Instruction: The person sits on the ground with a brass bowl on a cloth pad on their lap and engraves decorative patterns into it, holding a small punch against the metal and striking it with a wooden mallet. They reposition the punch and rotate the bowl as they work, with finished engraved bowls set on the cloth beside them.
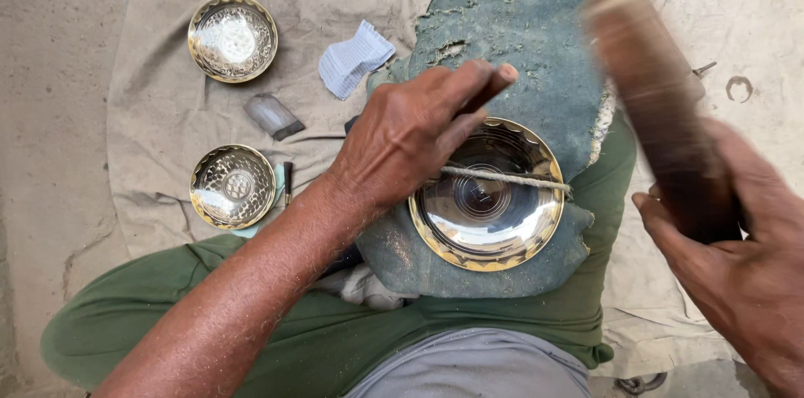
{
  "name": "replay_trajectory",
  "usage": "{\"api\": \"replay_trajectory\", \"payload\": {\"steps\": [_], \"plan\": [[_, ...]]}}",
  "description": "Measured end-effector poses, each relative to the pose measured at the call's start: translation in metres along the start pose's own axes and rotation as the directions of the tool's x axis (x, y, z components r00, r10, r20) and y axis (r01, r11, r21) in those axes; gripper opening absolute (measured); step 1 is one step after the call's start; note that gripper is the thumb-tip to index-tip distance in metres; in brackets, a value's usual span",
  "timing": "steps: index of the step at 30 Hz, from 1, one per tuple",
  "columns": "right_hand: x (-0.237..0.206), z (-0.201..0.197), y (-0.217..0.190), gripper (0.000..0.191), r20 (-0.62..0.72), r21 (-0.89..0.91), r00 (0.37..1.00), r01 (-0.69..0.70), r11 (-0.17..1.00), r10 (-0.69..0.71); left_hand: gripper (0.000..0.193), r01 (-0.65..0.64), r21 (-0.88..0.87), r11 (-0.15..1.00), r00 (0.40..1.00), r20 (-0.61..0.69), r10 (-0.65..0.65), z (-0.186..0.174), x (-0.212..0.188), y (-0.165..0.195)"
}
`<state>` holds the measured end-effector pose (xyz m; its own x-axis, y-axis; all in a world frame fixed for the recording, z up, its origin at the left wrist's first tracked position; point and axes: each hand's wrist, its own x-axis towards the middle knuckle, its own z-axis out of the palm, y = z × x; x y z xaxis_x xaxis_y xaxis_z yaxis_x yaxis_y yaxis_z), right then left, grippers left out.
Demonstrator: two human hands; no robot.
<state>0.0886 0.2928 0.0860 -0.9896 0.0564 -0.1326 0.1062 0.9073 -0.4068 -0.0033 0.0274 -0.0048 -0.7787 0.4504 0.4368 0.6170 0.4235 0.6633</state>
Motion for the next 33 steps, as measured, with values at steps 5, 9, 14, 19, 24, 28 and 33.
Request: {"api": "replay_trajectory", "payload": {"steps": [5,9,14,19,24,28,33], "plan": [[0.011,-0.001,0.01,0.062,0.062,0.04,0.998,0.017,0.999,-0.02,0.025,-0.021,0.138,0.99,0.995,0.101,0.008,0.003,-0.001,0.004],[0.012,0.006,0.025,0.055,-0.003,0.035,0.999,0.052,0.998,-0.052,0.02,-0.003,0.164,0.986,0.993,0.113,-0.016,0.005,0.002,0.003],[0.004,0.015,0.035,0.054,-0.035,0.201,0.999,-0.014,0.98,0.022,0.016,-0.003,0.124,0.992,0.988,0.156,-0.017,0.003,0.008,0.001],[0.0,0.015,0.039,0.049,-0.006,0.095,1.0,-0.004,0.996,0.005,0.017,0.004,0.124,0.992,0.99,0.139,-0.021,0.003,0.013,0.004],[-0.004,0.016,0.041,0.061,0.007,-0.044,0.996,0.091,0.995,-0.09,0.02,-0.002,0.104,0.995,0.983,0.181,-0.017,0.002,0.012,0.007],[-0.008,0.02,0.039,0.059,0.063,-0.057,0.997,-0.035,0.998,0.039,0.019,-0.021,0.12,0.993,0.976,0.22,-0.006,0.001,0.017,0.007],[-0.013,0.026,0.041,0.059,-0.025,0.18,0.999,-0.017,0.984,0.022,0.013,-0.037,0.189,0.981,0.966,0.259,-0.013,0.001,0.021,0.007]]}}
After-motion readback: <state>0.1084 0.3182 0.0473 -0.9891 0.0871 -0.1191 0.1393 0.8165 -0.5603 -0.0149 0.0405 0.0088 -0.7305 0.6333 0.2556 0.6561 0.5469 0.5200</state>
